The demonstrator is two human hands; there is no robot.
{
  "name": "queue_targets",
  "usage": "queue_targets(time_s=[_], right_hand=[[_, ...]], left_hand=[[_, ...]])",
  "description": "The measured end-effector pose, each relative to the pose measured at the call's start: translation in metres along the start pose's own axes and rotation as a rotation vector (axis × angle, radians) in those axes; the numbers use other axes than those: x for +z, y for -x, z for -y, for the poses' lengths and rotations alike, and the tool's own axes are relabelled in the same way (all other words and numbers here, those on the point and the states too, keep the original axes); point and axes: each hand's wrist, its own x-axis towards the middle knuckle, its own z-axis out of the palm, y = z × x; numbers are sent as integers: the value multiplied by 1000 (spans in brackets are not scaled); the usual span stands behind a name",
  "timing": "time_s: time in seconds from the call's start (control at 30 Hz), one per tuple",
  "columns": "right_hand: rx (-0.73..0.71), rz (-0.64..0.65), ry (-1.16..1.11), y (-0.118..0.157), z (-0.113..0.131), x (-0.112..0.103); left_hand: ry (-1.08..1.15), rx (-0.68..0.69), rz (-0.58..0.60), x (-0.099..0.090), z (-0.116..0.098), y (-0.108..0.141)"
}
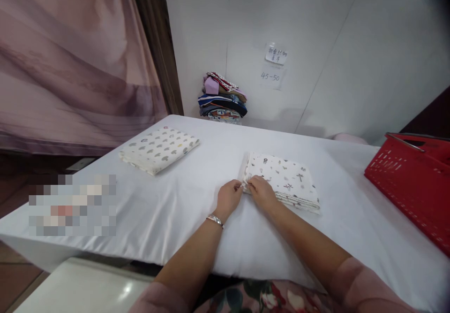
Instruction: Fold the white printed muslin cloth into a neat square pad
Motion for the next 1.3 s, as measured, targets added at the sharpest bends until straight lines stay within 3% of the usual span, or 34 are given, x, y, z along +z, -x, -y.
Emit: queue_targets(time_s=[0.53, 0.73, 0.83, 0.97, 1.2, 1.3], right_hand=[[-63, -8, 141, 10, 1, 11], [-66, -28, 99, 12, 5, 11], [-99, -19, 47, 18, 3, 1], [-107, -23, 74, 43, -18, -25], [28, -78, 202, 120, -87, -71], [97, -106, 231, 141, -105, -82]], left_hand=[[16, -13, -16, -1, 0, -1], [-3, 213, 1, 2, -2, 0], [-47, 251, 4, 4, 0, -1], [-21, 231, -13, 5, 4, -4], [2, 202, 20, 3, 3, -4], [-10, 183, 20, 1, 1, -5]])
